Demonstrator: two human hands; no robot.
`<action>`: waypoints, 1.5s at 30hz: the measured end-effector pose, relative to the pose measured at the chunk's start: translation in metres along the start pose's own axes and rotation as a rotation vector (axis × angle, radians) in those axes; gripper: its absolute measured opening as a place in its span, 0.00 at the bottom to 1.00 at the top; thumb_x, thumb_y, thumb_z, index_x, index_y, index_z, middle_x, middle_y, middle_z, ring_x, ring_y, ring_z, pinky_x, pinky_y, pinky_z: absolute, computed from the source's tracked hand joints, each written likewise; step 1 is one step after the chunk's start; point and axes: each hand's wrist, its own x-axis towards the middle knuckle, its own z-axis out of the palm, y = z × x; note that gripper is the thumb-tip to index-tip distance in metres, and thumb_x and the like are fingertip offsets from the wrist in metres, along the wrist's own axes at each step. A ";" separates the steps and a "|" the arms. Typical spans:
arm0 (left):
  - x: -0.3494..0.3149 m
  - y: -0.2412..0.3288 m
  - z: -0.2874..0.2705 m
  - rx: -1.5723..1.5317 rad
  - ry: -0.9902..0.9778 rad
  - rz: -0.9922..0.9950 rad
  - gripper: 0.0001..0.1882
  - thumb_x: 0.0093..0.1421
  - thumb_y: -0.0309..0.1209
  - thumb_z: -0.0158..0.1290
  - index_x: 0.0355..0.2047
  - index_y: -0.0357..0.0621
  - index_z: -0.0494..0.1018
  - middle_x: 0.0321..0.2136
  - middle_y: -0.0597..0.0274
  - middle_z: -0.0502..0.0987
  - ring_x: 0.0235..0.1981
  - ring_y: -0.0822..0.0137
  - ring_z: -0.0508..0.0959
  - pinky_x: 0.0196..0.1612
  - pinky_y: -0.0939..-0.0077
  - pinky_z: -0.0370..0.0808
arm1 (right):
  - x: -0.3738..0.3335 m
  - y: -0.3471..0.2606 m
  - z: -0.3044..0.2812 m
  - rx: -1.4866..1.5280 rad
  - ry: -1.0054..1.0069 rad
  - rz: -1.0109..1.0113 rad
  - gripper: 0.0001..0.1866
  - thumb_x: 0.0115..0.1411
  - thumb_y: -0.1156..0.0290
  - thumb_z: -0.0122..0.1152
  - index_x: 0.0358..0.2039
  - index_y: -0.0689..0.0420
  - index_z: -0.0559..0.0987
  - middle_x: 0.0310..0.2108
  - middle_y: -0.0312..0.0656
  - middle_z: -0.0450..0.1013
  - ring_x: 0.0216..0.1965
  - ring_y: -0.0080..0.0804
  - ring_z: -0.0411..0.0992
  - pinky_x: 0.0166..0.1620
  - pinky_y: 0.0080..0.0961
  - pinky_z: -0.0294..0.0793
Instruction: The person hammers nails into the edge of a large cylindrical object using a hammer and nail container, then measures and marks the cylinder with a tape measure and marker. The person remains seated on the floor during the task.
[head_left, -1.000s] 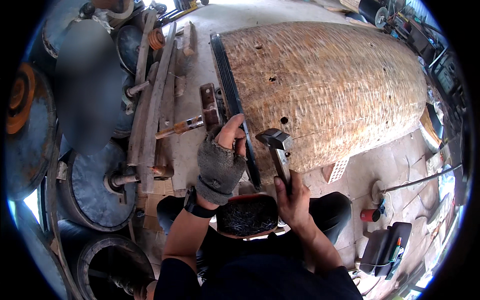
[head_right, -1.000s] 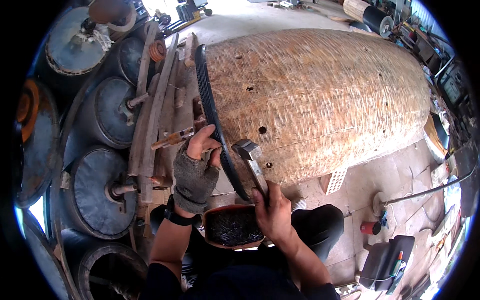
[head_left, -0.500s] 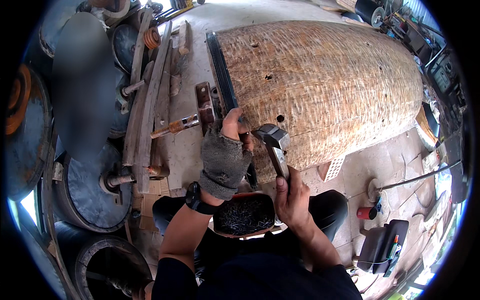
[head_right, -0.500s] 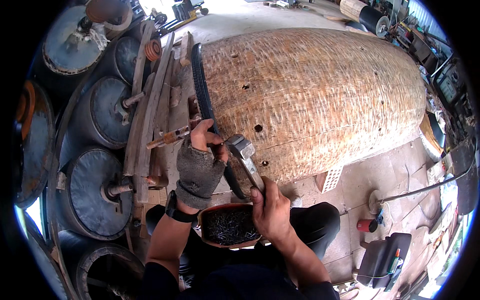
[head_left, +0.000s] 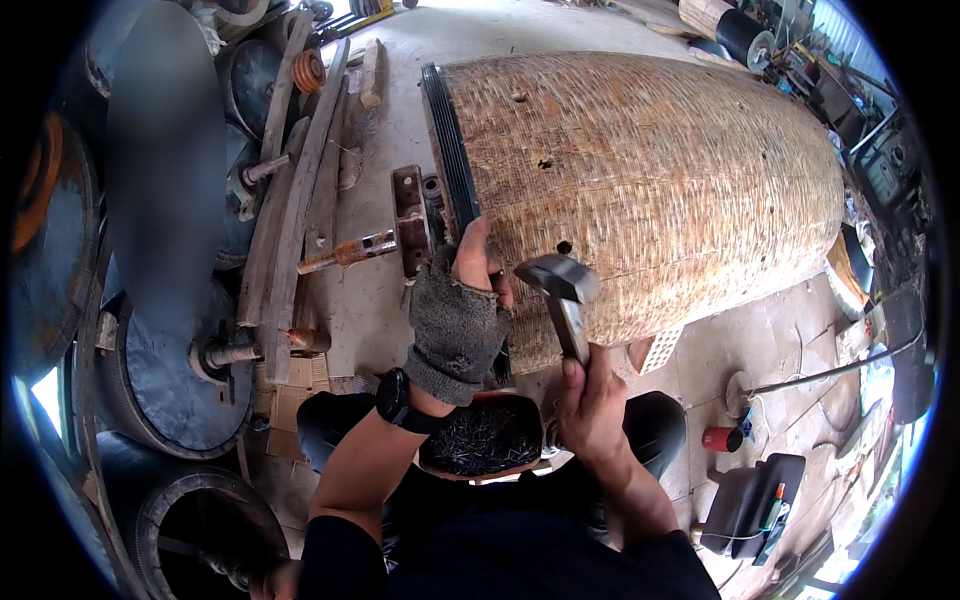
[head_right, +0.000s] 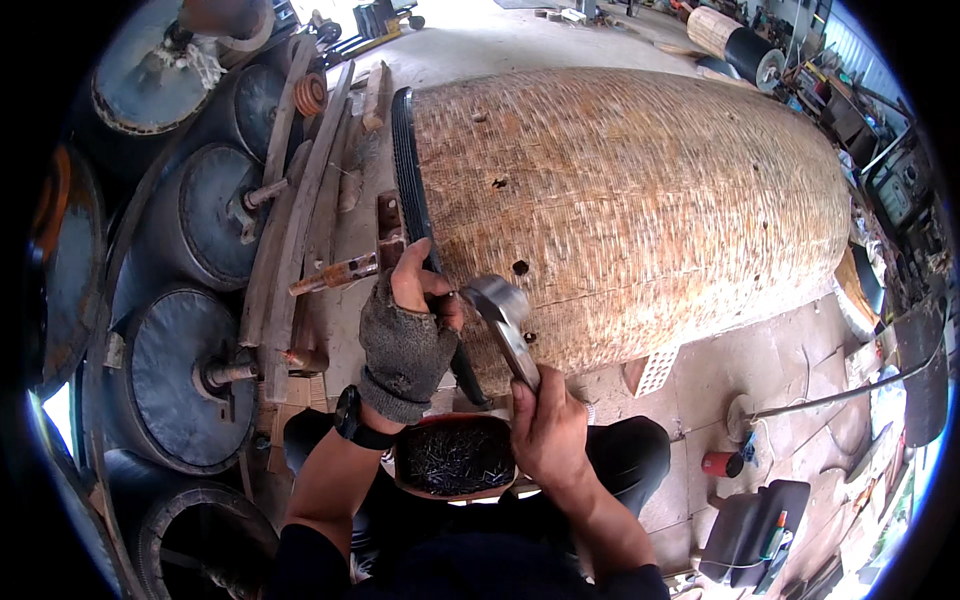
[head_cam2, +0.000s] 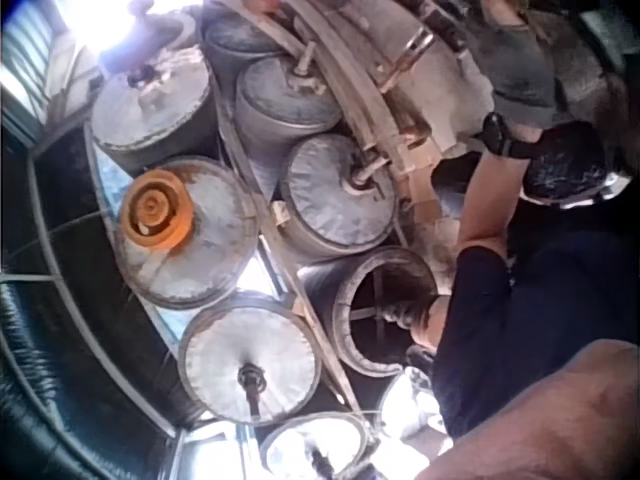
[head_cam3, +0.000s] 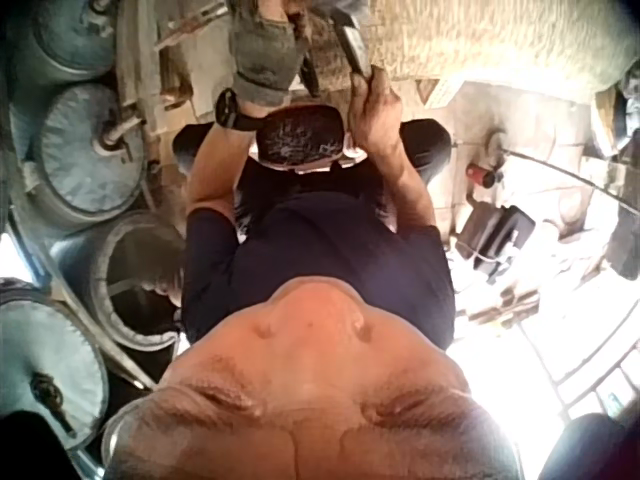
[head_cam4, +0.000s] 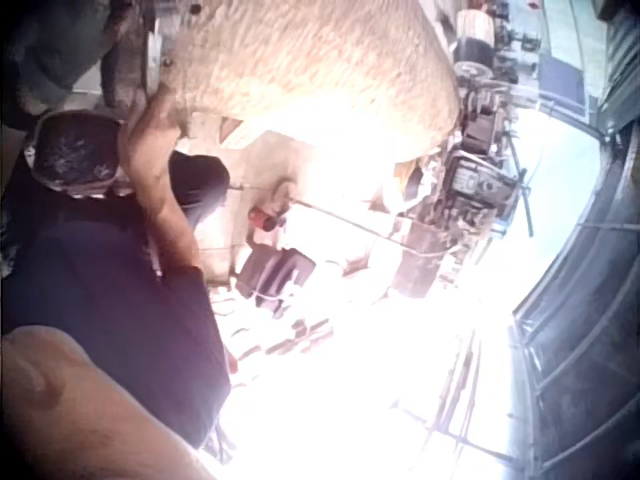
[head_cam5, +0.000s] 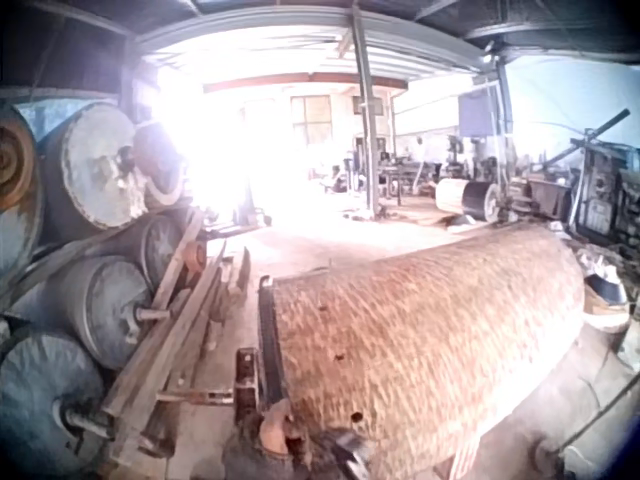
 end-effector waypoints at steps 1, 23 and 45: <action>0.001 0.000 0.000 -0.007 0.000 -0.018 0.43 0.52 0.16 0.58 0.67 0.43 0.55 0.32 0.59 0.74 0.27 0.70 0.78 0.32 0.75 0.77 | 0.000 0.000 0.000 -0.035 -0.005 -0.011 0.10 0.65 0.71 0.57 0.41 0.63 0.69 0.23 0.58 0.73 0.24 0.60 0.74 0.26 0.49 0.72; -0.163 -0.020 -0.005 0.350 -0.554 0.046 0.12 0.56 0.36 0.61 0.37 0.47 0.74 0.32 0.56 0.76 0.34 0.50 0.77 0.36 0.55 0.74 | 0.019 -0.002 0.023 -0.131 -0.137 0.101 0.12 0.68 0.68 0.55 0.42 0.64 0.70 0.25 0.58 0.75 0.26 0.61 0.75 0.28 0.47 0.75; -0.123 0.066 0.060 -1.103 -0.070 -0.902 0.19 0.70 0.47 0.50 0.44 0.44 0.70 0.41 0.62 0.71 0.45 0.66 0.70 0.52 0.67 0.68 | -0.058 0.078 -0.097 -0.124 0.452 -0.093 0.12 0.55 0.69 0.69 0.36 0.62 0.79 0.35 0.48 0.74 0.34 0.49 0.74 0.37 0.40 0.77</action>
